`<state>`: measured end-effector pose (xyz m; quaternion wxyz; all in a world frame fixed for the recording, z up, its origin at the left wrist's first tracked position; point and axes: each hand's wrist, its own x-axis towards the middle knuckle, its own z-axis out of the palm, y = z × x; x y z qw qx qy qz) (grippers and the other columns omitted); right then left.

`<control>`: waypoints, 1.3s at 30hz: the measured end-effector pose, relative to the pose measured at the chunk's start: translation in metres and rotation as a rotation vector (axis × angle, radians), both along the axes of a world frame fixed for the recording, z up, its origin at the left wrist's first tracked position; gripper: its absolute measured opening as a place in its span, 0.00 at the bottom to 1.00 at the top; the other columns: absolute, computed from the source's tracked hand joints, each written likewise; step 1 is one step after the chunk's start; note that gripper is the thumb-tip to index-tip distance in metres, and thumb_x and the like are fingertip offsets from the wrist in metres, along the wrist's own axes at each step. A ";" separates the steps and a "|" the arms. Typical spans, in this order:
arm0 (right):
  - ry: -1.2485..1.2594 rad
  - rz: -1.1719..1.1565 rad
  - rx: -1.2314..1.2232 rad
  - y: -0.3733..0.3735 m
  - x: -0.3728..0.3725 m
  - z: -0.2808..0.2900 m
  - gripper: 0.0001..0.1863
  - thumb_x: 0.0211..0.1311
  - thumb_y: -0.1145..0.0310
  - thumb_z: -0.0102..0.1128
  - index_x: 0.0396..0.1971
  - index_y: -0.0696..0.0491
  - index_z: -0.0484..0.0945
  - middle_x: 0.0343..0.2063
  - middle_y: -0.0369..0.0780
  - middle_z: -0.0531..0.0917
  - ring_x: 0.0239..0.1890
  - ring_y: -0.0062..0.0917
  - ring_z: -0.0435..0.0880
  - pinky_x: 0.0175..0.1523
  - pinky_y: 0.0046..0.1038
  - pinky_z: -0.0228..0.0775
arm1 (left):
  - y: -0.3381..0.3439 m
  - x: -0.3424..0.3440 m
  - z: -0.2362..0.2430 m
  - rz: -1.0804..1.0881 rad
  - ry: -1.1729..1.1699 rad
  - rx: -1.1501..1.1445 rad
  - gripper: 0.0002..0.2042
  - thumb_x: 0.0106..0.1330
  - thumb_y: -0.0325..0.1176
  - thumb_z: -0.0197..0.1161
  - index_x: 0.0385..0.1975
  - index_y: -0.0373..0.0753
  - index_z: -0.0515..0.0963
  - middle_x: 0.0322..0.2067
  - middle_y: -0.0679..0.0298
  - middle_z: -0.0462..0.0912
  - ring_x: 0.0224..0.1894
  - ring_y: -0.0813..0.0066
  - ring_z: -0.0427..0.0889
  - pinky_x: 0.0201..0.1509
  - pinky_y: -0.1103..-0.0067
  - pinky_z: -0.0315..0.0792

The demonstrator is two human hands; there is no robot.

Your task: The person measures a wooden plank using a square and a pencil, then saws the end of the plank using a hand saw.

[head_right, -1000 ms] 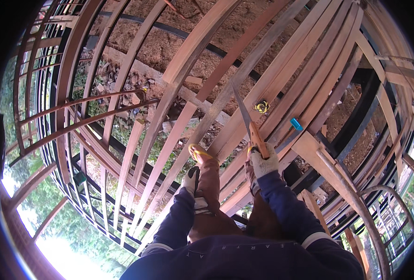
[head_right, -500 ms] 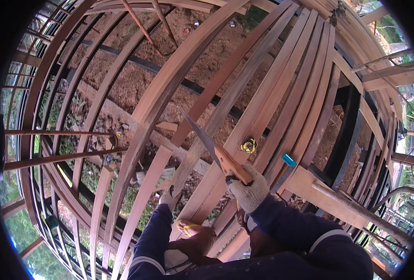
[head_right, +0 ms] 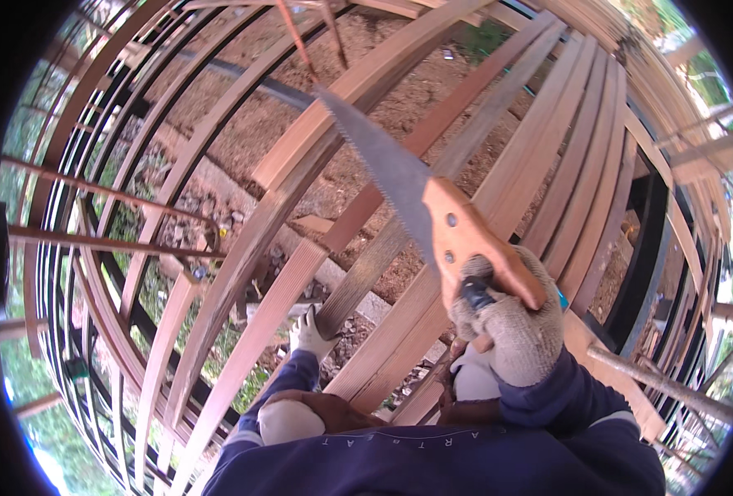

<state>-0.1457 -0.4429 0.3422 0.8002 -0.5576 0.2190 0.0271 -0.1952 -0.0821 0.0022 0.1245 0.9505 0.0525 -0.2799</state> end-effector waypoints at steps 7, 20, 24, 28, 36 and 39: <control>-0.036 -0.232 0.219 -0.005 -0.016 -0.012 0.23 0.66 0.80 0.54 0.61 0.63 0.68 0.47 0.46 0.83 0.45 0.33 0.88 0.46 0.29 0.87 | 0.009 0.025 0.015 -0.046 0.206 -0.106 0.56 0.45 0.60 0.79 0.71 0.36 0.59 0.56 0.42 0.81 0.59 0.45 0.82 0.63 0.61 0.75; -0.056 -0.083 0.055 -0.010 -0.003 -0.036 0.14 0.66 0.80 0.61 0.50 0.64 0.75 0.45 0.44 0.84 0.44 0.25 0.88 0.46 0.25 0.85 | 0.063 0.063 -0.052 -0.168 0.332 -0.579 0.43 0.43 0.57 0.84 0.58 0.39 0.78 0.51 0.51 0.86 0.56 0.55 0.83 0.61 0.66 0.74; -0.065 -0.070 -0.036 -0.012 0.003 -0.045 0.15 0.66 0.80 0.62 0.51 0.65 0.74 0.46 0.45 0.84 0.45 0.26 0.88 0.46 0.25 0.85 | 0.071 0.059 -0.076 0.013 0.518 -0.833 0.37 0.52 0.51 0.79 0.62 0.39 0.76 0.52 0.51 0.85 0.56 0.58 0.83 0.61 0.67 0.74; 0.106 -0.152 -0.059 -0.013 -0.006 -0.035 0.20 0.66 0.81 0.60 0.57 0.63 0.72 0.51 0.48 0.83 0.45 0.30 0.89 0.45 0.27 0.86 | 0.079 0.052 -0.097 0.098 0.599 -0.923 0.35 0.55 0.51 0.77 0.61 0.39 0.77 0.52 0.50 0.85 0.56 0.56 0.83 0.60 0.67 0.74; 0.112 -0.035 -0.134 -0.011 0.000 -0.022 0.19 0.67 0.81 0.57 0.58 0.61 0.72 0.47 0.45 0.83 0.42 0.26 0.88 0.40 0.24 0.85 | 0.053 0.051 -0.034 0.019 0.286 -0.413 0.44 0.51 0.61 0.78 0.63 0.38 0.75 0.54 0.47 0.82 0.59 0.48 0.80 0.64 0.65 0.73; 0.132 0.083 -0.360 -0.004 0.008 -0.020 0.19 0.68 0.79 0.59 0.57 0.60 0.72 0.42 0.43 0.84 0.36 0.21 0.86 0.35 0.21 0.81 | 0.037 0.047 0.003 0.091 0.260 -0.309 0.52 0.46 0.67 0.77 0.66 0.35 0.71 0.56 0.44 0.81 0.61 0.49 0.79 0.67 0.65 0.72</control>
